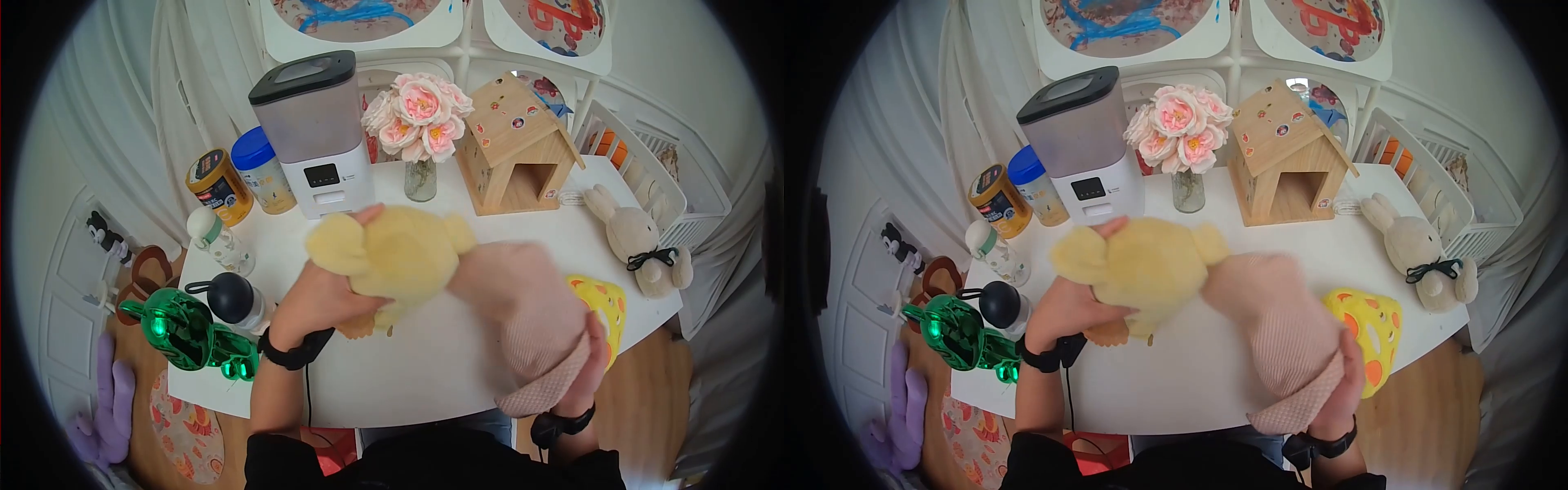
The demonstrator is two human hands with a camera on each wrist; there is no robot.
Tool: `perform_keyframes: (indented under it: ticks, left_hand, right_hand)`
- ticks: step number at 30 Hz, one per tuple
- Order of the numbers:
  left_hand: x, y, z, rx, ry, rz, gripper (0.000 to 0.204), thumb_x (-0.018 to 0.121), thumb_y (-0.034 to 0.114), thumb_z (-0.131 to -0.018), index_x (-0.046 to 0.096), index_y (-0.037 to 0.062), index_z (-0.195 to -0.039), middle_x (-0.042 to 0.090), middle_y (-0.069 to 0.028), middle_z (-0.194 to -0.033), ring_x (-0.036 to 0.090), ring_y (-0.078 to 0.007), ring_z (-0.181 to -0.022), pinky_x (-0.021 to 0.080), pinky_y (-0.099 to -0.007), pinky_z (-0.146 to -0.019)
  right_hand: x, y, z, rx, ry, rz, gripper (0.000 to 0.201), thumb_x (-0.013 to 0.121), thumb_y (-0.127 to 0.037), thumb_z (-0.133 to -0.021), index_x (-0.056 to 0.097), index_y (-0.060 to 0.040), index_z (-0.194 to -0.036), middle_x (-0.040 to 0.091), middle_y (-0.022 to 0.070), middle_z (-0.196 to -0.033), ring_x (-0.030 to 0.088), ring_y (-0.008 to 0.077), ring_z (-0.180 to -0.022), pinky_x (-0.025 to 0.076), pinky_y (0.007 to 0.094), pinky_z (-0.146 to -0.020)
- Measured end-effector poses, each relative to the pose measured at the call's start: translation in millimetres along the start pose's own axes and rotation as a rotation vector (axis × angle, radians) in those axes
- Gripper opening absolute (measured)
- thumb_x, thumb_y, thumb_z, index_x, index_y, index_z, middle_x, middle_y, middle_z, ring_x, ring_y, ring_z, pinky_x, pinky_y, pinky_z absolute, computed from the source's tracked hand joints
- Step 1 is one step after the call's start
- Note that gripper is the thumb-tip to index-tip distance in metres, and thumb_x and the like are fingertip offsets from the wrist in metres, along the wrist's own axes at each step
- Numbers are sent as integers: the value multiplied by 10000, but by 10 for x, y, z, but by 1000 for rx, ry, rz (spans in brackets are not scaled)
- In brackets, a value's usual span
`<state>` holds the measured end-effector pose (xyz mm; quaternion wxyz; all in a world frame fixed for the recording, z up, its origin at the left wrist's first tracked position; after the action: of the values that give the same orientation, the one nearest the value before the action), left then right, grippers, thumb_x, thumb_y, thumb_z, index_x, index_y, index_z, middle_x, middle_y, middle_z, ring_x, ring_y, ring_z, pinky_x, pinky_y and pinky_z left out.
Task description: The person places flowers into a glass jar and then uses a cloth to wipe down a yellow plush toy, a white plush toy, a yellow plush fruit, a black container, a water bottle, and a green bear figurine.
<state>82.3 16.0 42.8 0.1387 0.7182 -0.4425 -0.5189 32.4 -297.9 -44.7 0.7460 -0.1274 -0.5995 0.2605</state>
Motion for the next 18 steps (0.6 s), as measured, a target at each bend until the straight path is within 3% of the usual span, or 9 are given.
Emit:
perform_keyframes:
  ticks: [2,5,6,7,9,10,11,13,18]
  left_hand:
    - [183,10,-58,7,-98,48,987,889,175,-636,399,74,-1487,522,-164,-1337,535,-310,-1236,422,-407,-1067]
    - [428,92,-91,59,-212,101,1049,924,228,-601,397,84,-1496,515,-160,-1332,517,-330,-1250,409,-423,-1077]
    - [451,140,-72,96,-226,102,1079,940,239,-580,395,90,-1500,517,-150,-1325,511,-327,-1256,405,-424,-1080]
    - [519,69,12,-104,-335,154,948,862,305,-724,383,88,-1512,495,-161,-1390,474,-334,-1310,376,-430,-1113]
    - [652,-171,214,24,-288,213,833,773,325,-810,387,78,-1506,475,-172,-1425,456,-341,-1334,361,-430,-1128]
    - [589,-105,224,149,-239,271,726,684,344,-896,392,69,-1501,455,-183,-1460,438,-347,-1357,346,-430,-1143]
    - [543,-57,268,212,-154,-94,582,519,342,-981,413,65,-1482,416,-187,-1512,406,-357,-1392,317,-426,-1168]
    - [573,-41,258,182,-143,-126,584,523,343,-978,414,66,-1481,419,-186,-1509,408,-358,-1389,319,-427,-1166]
    - [648,-58,204,124,-141,-168,592,541,343,-964,420,71,-1476,432,-180,-1495,419,-361,-1377,328,-432,-1156]
  right_hand:
    - [475,-249,114,-382,-166,174,642,412,-469,-1007,420,-9,-1456,529,181,-1423,549,333,-1267,412,479,-1097]
    - [861,173,58,-175,-410,514,869,476,-567,-949,243,19,-1546,306,201,-1583,356,368,-1435,308,497,-1170]
    - [1175,362,-32,-179,-677,773,881,551,-548,-928,247,-5,-1552,248,216,-1602,317,370,-1456,309,508,-1164]
    - [1529,596,-127,-175,-948,1029,901,625,-529,-907,251,-29,-1557,189,231,-1621,278,371,-1477,310,519,-1158]
    - [1766,950,-196,-565,-1185,1666,760,626,-407,-937,337,3,-1508,254,277,-1576,310,428,-1446,357,526,-1118]
    - [1781,1067,-257,-568,-1198,1655,760,626,-407,-937,337,3,-1508,254,277,-1576,310,428,-1446,357,526,-1118]
    - [1775,1169,-354,-537,-1158,1629,695,608,-365,-952,365,-10,-1498,276,275,-1564,348,438,-1415,350,506,-1123]
    - [1884,1263,-413,-707,-1091,1653,499,575,-229,-969,474,-3,-1402,395,279,-1465,434,453,-1324,367,487,-1111]
    - [1935,1225,-654,-857,-1044,1698,338,594,-231,-951,588,3,-1194,550,206,-1207,518,387,-1183,417,469,-1027]
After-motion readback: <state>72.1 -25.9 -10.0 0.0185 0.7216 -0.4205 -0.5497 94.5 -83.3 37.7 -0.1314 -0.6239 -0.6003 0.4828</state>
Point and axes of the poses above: each hand's wrist, its own z-axis away from the middle knuckle, its own x-axis out of the palm, y = z × x, the point moved 8 cm from there along -z, towards the middle knuckle
